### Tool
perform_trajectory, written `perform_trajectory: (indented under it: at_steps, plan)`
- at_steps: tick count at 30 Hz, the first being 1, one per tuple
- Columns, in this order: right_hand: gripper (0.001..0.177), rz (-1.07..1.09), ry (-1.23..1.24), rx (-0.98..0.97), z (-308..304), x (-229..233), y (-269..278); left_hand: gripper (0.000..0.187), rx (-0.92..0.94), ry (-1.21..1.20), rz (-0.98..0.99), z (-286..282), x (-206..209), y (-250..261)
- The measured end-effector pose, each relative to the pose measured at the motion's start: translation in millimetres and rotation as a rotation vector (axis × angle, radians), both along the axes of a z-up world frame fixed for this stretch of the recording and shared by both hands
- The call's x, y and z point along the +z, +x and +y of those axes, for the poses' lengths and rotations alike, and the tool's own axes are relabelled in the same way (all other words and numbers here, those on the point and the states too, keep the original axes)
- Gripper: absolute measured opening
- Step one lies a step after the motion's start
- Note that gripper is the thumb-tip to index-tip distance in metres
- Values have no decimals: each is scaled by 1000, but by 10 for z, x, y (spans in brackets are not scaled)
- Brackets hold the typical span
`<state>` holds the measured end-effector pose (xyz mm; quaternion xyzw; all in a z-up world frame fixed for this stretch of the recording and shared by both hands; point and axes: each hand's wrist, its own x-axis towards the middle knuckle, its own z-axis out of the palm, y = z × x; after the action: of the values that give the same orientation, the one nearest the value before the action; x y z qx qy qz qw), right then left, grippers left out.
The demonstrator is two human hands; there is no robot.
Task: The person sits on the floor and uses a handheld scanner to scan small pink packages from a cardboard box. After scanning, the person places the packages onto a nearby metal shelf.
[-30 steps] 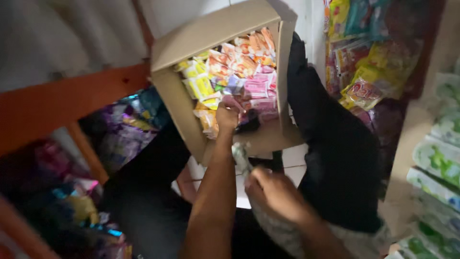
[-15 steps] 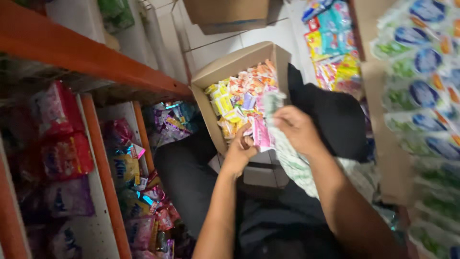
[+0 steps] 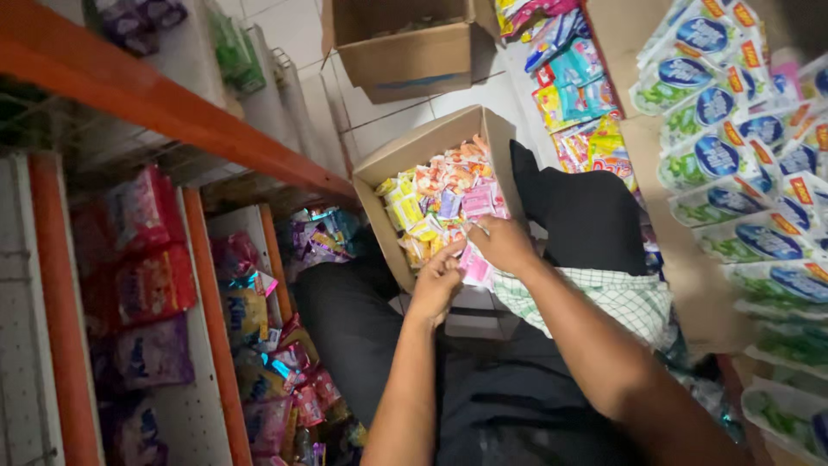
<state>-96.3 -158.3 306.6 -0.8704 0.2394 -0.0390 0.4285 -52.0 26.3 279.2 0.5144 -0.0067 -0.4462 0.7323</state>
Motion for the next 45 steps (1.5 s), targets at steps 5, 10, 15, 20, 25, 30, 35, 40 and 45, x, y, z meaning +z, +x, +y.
perform_trajectory:
  at_steps: [5, 10, 15, 20, 25, 30, 35, 40, 45]
  plan:
    - [39, -95, 10, -157, -38, 23, 4, 43, 5, 87, 97, -137, 209, -46]
    - [43, -112, -4, -224, -8, 118, 65, 34, 25, 72, 38, -220, 103, -112]
    - [47, -152, -101, -247, 3, 265, 64, 27, -6, 31, -3, -162, 34, -41]
    - [47, -71, -148, -306, -29, 244, 62, 29, 5, 27, 44, -160, 47, -45]
    - [47, -68, -102, -310, -134, 72, 152, 31, 12, 36, 110, -204, 118, -8]
    - [48, 96, 120, -453, -165, -96, 156, 30, 49, -15, -7, -243, 61, 160]
    - [52, -209, 75, -459, -378, -157, 148, 30, 116, 117, -28, -193, 123, 222]
    - [35, -223, 271, -108, -257, -237, 145, 21, 68, 160, -97, -151, -29, 201]
    - [48, 15, -89, 43, 108, -272, 189, 16, 184, 164, -76, -121, -121, 220]
